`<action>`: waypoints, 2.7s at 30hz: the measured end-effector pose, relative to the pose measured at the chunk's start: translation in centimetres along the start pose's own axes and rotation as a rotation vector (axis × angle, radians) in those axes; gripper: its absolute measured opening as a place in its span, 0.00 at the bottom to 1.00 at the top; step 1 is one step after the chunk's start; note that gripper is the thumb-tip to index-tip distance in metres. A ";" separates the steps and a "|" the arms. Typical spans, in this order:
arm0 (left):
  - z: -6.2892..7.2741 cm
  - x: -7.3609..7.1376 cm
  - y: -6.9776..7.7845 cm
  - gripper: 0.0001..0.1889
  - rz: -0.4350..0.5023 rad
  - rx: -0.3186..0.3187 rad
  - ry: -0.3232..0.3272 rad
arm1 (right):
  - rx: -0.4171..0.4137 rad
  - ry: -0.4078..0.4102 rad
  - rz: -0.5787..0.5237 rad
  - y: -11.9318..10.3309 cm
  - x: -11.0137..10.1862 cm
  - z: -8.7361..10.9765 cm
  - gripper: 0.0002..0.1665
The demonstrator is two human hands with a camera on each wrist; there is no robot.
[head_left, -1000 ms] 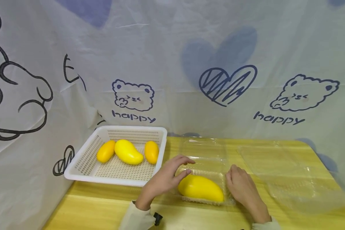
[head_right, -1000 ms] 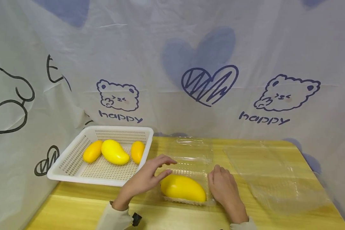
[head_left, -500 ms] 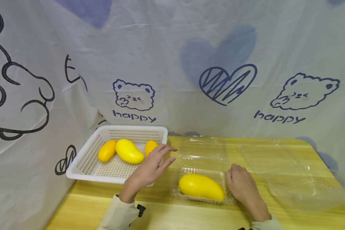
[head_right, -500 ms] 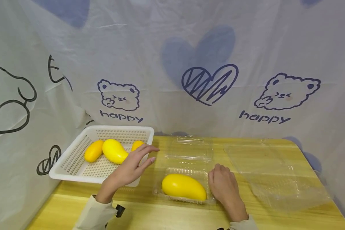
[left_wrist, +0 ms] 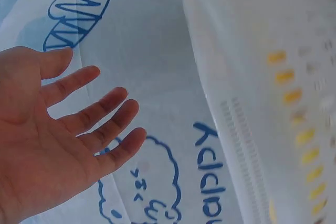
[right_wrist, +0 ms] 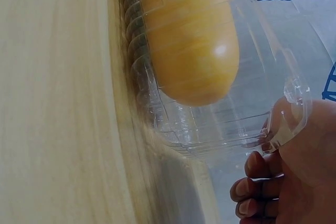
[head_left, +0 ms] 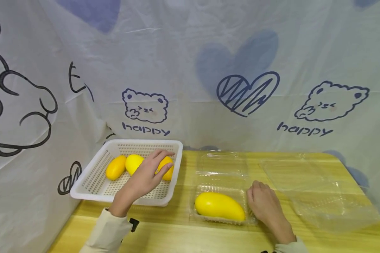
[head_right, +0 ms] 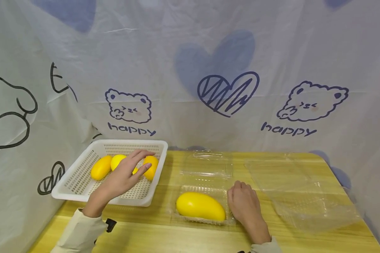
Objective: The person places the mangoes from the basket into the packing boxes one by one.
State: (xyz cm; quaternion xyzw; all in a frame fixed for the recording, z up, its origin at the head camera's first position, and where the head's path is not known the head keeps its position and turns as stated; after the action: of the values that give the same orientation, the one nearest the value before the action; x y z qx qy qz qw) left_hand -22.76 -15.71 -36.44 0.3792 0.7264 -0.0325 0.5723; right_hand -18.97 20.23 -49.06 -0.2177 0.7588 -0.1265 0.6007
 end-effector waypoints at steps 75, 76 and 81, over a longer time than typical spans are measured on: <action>0.2 -6.0 -19.5 0.29 -0.131 -0.514 -0.523 | 0.000 -0.007 -0.009 0.1 0.0 -0.1 0.16; 0.2 -6.0 -19.7 0.30 -0.121 -0.547 -0.536 | 0.003 -0.011 -0.014 0.2 0.1 0.0 0.16; 0.2 -6.0 -20.3 0.36 -0.061 -0.698 -0.597 | 0.011 -0.014 -0.025 0.2 0.3 0.2 0.17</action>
State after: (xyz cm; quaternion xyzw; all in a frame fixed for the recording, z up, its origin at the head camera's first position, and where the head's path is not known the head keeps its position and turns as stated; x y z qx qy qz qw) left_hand -34.20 -33.36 -39.22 0.1161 0.5080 0.0896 0.8488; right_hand -18.82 20.31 -49.44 -0.2248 0.7509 -0.1367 0.6058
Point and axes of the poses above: each hand's wrist, its own z-axis away from the middle knuckle, its own x-axis out of the palm, y = z × x, the point moved 2 cm from there along -z, towards the middle knuckle, and after that the axes turned 3 degrees about -z, right-handed, at the moved point
